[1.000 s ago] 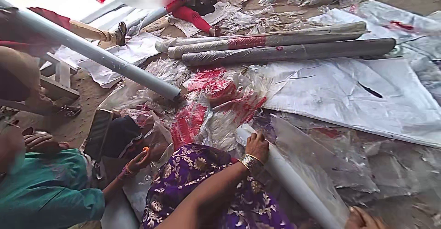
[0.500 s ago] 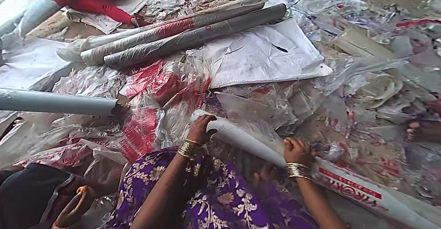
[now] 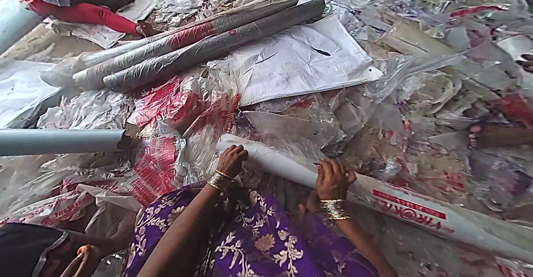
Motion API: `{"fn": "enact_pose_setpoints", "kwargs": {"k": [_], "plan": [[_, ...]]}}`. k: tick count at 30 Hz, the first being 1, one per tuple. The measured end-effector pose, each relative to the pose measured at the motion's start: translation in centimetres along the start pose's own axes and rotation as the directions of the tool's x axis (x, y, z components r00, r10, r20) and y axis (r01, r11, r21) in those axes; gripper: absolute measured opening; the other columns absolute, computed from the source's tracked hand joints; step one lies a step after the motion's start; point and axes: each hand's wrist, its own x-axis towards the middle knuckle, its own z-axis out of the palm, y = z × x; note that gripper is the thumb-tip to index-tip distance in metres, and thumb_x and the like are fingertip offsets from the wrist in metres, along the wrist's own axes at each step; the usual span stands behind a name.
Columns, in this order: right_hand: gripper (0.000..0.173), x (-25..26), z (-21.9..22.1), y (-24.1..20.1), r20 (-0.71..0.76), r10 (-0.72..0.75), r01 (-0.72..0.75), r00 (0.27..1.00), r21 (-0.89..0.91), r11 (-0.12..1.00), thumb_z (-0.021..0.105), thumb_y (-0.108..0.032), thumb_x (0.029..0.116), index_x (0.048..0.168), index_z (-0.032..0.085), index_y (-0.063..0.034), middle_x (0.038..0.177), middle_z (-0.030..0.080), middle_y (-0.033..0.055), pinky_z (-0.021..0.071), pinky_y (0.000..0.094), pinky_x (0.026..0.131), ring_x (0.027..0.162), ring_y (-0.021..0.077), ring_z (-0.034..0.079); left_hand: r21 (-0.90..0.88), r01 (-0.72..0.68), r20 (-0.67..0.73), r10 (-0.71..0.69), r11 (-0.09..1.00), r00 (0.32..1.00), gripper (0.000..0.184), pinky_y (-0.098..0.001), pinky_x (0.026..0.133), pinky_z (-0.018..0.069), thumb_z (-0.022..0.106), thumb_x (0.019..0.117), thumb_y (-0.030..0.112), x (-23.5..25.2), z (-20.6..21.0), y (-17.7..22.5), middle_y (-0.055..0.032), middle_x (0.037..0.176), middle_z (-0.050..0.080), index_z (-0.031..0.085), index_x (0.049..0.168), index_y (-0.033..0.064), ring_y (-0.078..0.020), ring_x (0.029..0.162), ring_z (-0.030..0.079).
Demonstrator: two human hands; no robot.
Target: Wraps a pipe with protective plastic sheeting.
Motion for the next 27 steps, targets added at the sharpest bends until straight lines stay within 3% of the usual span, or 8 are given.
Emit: {"fn": "enact_pose_setpoints", "kwargs": {"k": [2, 5, 9, 14, 19, 23, 27], "plan": [[0.033, 0.5, -0.4, 0.0, 0.0, -0.002, 0.002, 1.0, 0.012, 1.0, 0.049, -0.018, 0.1009, 0.098, 0.075, 0.0007, 0.104, 0.074, 0.0228, 0.039, 0.0722, 0.09, 0.099, 0.0468, 0.069, -0.025, 0.002, 0.053, -0.001, 1.0, 0.999, 0.013, -0.0587, 0.083, 0.0547, 0.059, 0.0897, -0.006, 0.2, -1.4, 0.4, -0.0263, 0.097, 0.069, 0.071, 0.087, -0.0071, -0.0469, 0.097, 0.068], [0.033, 0.5, -0.5, 0.0, 0.004, -0.005, 0.005, 1.0, 0.002, 1.0, 0.048, -0.018, 0.1013, 0.099, 0.074, 0.0009, 0.105, 0.073, 0.0229, 0.0395, 0.0708, 0.09, 0.099, 0.0465, 0.069, -0.073, -0.028, -0.031, 0.026, 0.997, 0.999, 0.012, -0.0573, 0.08, 0.0557, 0.061, 0.089, -0.005, 0.5, -2.5, 0.8, -0.0253, 0.092, 0.069, 0.07, 0.082, -0.0067, -0.0457, 0.094, 0.069], [0.029, 0.3, 1.3, 0.0, 0.101, -0.006, 0.005, 0.995, 0.012, 1.0, 0.05, -0.014, 0.1013, 0.102, 0.073, 0.003, 0.107, 0.072, 0.0247, 0.0398, 0.0705, 0.093, 0.1, 0.0464, 0.069, -0.134, 0.032, 0.115, -0.016, 0.99, 0.993, 0.018, -0.0552, 0.099, 0.0511, 0.054, 0.0963, -0.003, 1.8, -2.4, 0.2, -0.0259, 0.114, 0.069, 0.071, 0.098, -0.0084, -0.0435, 0.114, 0.065], [0.03, 1.0, 3.0, 0.6, 0.228, 0.034, -0.026, 0.973, -0.04, 0.999, 0.047, -0.013, 0.1017, 0.105, 0.072, 0.0043, 0.109, 0.072, 0.0267, 0.0419, 0.0707, 0.094, 0.104, 0.0483, 0.068, -0.112, 0.029, 0.145, -0.012, 0.993, 0.989, 0.023, -0.0602, 0.094, 0.0498, 0.048, 0.0989, -0.003, 2.1, -0.3, -0.8, -0.0288, 0.105, 0.069, 0.07, 0.103, -0.0093, -0.0478, 0.106, 0.066], [0.033, 1.7, 2.3, 0.5, 0.326, 0.073, -0.054, 0.943, -0.067, 0.996, 0.046, -0.016, 0.1035, 0.11, 0.072, 0.0039, 0.115, 0.069, 0.0289, 0.0421, 0.0688, 0.097, 0.112, 0.0496, 0.065, -0.017, 0.137, 0.354, -0.122, 0.99, 0.927, 0.029, -0.0575, 0.1, 0.0449, 0.038, 0.1044, 0.001, 3.1, -1.3, 1.1, -0.0292, 0.121, 0.064, 0.061, 0.118, -0.0105, -0.0455, 0.119, 0.06], [0.033, 2.4, 1.9, 0.1, 0.39, 0.11, -0.082, 0.914, -0.087, 0.993, 0.046, -0.017, 0.1045, 0.113, 0.07, 0.0041, 0.119, 0.067, 0.0308, 0.0415, 0.0686, 0.098, 0.115, 0.0505, 0.063, -0.016, 0.201, 0.43, -0.174, 0.98, 0.886, 0.029, -0.0574, 0.102, 0.0443, 0.038, 0.1035, 0.0, 1.6, -2.3, 1.9, -0.0284, 0.121, 0.065, 0.059, 0.121, -0.0094, -0.0445, 0.12, 0.06], [0.034, 3.2, 1.6, -0.1, 0.487, 0.161, -0.116, 0.859, -0.121, 0.986, 0.045, -0.018, 0.1067, 0.122, 0.068, 0.0032, 0.127, 0.064, 0.0314, 0.0386, 0.0678, 0.104, 0.122, 0.0504, 0.059, 0.005, 0.159, 0.503, -0.14, 0.987, 0.853, 0.028, -0.0577, 0.101, 0.0447, 0.041, 0.1034, 0.003, -1.4, -3.4, 1.5, -0.0272, 0.115, 0.067, 0.062, 0.118, -0.0076, -0.0437, 0.116, 0.063]]}}
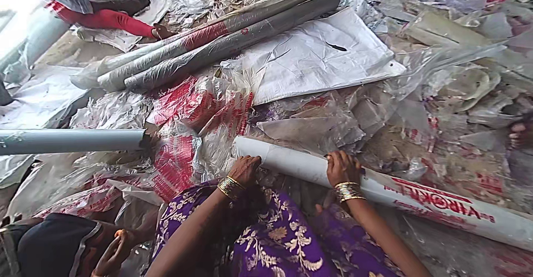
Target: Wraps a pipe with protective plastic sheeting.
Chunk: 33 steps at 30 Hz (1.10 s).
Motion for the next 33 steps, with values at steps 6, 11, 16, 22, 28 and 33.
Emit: {"fn": "enact_pose_setpoints", "kwargs": {"k": [6, 11, 16, 22, 28, 33], "plan": [[0.035, 0.6, -0.7, 0.1, 0.094, 0.034, -0.035, 0.995, 0.01, 0.999, 0.044, -0.019, 0.1082, 0.124, 0.067, 0.0024, 0.13, 0.064, 0.0288, 0.0368, 0.0657, 0.107, 0.126, 0.0466, 0.058, 0.046, 0.015, 0.154, -0.022, 0.999, 0.988, 0.029, -0.0576, 0.104, 0.0441, 0.048, 0.1031, 0.01, -2.2, -0.2, 0.1, -0.0254, 0.124, 0.066, 0.062, 0.122, -0.005, -0.0426, 0.123, 0.06], [0.036, 2.1, -1.7, -0.2, 0.24, 0.118, -0.128, 0.963, 0.025, 0.991, 0.04, -0.018, 0.1104, 0.128, 0.063, 0.0023, 0.132, 0.065, 0.0245, 0.0335, 0.0626, 0.112, 0.13, 0.0408, 0.058, 0.002, 0.021, 0.121, -0.021, 1.0, 0.992, 0.031, -0.0574, 0.104, 0.0449, 0.047, 0.104, 0.012, -4.2, 0.0, 0.7, -0.0261, 0.123, 0.066, 0.063, 0.125, -0.0046, -0.0433, 0.122, 0.061], [0.038, 3.0, -1.8, -0.1, 0.237, 0.174, -0.181, 0.956, 0.011, 0.983, 0.037, -0.018, 0.1108, 0.131, 0.061, 0.0036, 0.13, 0.065, 0.0267, 0.0321, 0.0633, 0.112, 0.128, 0.0417, 0.059, -0.014, -0.057, 0.039, 0.057, 0.998, 0.998, 0.03, -0.0572, 0.098, 0.0483, 0.047, 0.1033, 0.013, -6.6, 1.0, 0.3, -0.0249, 0.114, 0.069, 0.067, 0.118, -0.0035, -0.0433, 0.113, 0.065], [0.04, 3.4, -2.1, -0.3, 0.189, 0.237, -0.232, 0.953, -0.046, 0.972, 0.036, -0.019, 0.1109, 0.136, 0.058, 0.0039, 0.131, 0.065, 0.0284, 0.0299, 0.065, 0.113, 0.128, 0.0435, 0.059, -0.014, -0.121, -0.032, 0.121, 0.992, 0.992, 0.027, -0.0564, 0.095, 0.0514, 0.049, 0.1003, 0.012, -10.6, 1.7, 0.2, -0.0232, 0.107, 0.072, 0.069, 0.111, -0.0033, -0.0425, 0.107, 0.068], [0.036, 1.9, -1.6, -0.5, -0.015, 0.123, -0.123, 0.992, 0.012, 0.992, 0.041, -0.013, 0.1086, 0.129, 0.062, 0.0095, 0.127, 0.065, 0.0336, 0.0303, 0.0687, 0.111, 0.124, 0.0502, 0.06, -0.026, -0.204, -0.201, 0.195, 0.979, 0.96, 0.026, -0.0547, 0.081, 0.0552, 0.051, 0.0978, 0.016, -11.3, 2.6, -0.6, -0.0197, 0.093, 0.072, 0.07, 0.096, -0.0024, -0.0395, 0.093, 0.071], [0.035, -2.8, 3.2, -2.6, -0.417, -0.326, 0.337, 0.848, -0.05, 0.94, 0.045, -0.018, 0.1007, 0.093, 0.072, 0.0028, 0.095, 0.072, 0.0237, 0.0451, 0.0658, 0.088, 0.088, 0.0455, 0.069, -0.015, -0.16, -0.228, 0.152, 0.987, 0.962, 0.029, -0.0546, 0.077, 0.0541, 0.064, 0.0949, 0.028, -10.4, 2.7, 0.1, -0.0174, 0.088, 0.071, 0.069, 0.092, -0.0006, -0.0385, 0.089, 0.071]]}}
